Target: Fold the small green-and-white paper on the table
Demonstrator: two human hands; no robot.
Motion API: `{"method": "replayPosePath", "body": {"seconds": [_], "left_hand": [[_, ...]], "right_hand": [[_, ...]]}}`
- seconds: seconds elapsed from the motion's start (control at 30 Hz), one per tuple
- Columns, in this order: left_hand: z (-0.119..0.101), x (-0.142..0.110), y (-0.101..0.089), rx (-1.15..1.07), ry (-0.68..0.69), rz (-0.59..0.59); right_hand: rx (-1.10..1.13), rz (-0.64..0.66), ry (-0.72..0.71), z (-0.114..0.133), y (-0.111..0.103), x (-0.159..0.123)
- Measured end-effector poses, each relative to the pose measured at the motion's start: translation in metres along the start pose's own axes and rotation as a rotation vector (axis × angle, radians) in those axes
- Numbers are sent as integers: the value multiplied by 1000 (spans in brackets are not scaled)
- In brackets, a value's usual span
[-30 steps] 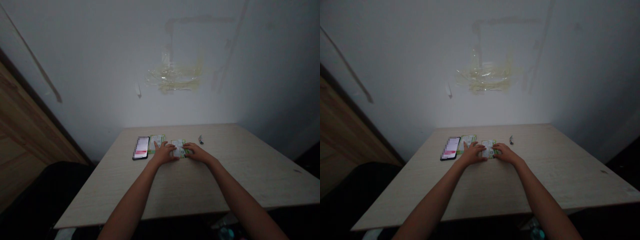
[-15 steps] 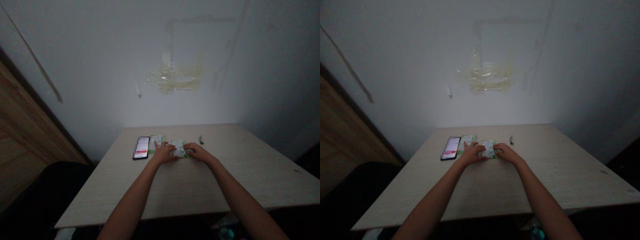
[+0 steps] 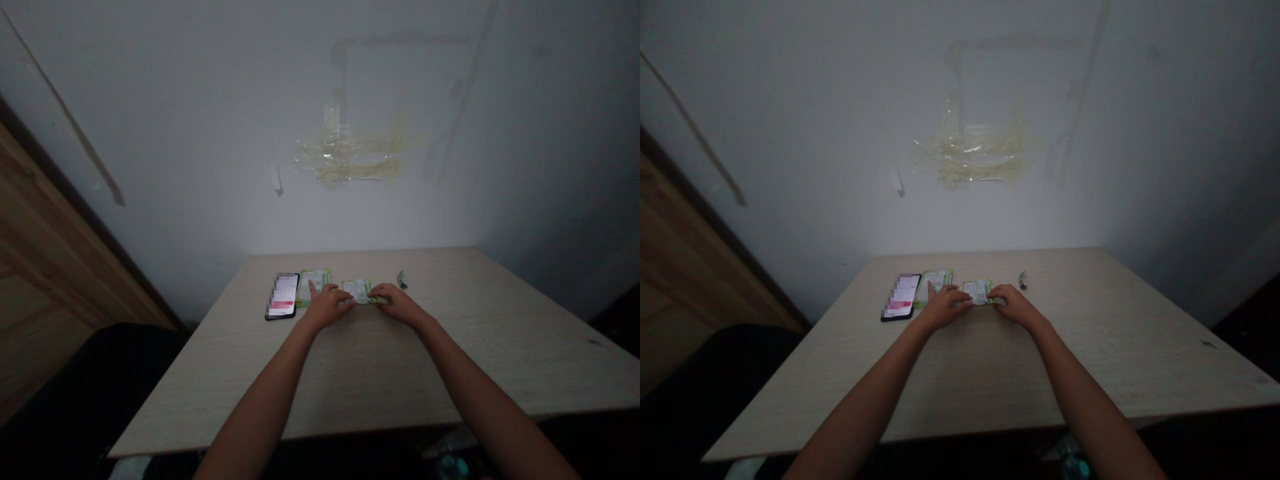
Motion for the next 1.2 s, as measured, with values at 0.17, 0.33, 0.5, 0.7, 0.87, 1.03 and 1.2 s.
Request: {"method": "replayPosePath", "body": {"seconds": [0.17,0.33,0.5,0.7,0.87,1.03,1.2], "left_hand": [[-2,0,-3,15,-15,-5],[2,1,-5,-6,-32,-44],[8,3,-1,-8,-89,-110],[9,5,1,28,-166,-171],[11,7,5,72,-216,-212],[11,8,6,84,-243,-243],[9,6,4,103,-250,-235]], "right_hand": [[-25,-16,58,3,0,5],[-49,-39,125,6,-3,5],[-144,-68,158,3,-2,5],[-185,-120,172,-3,3,6],[-223,-135,209,-11,7,6],[-263,-148,275,-14,10,4],[-284,-167,311,-12,12,2]]}}
Point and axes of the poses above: each hand's wrist, its own x-axis towards the middle knuckle, its own y-axis out of the palm, z = x × y, the point moved 7 cm from there along x, towards the middle knuckle, and after that the axes turned 11 degrees about -z, right-handed, at the moved point
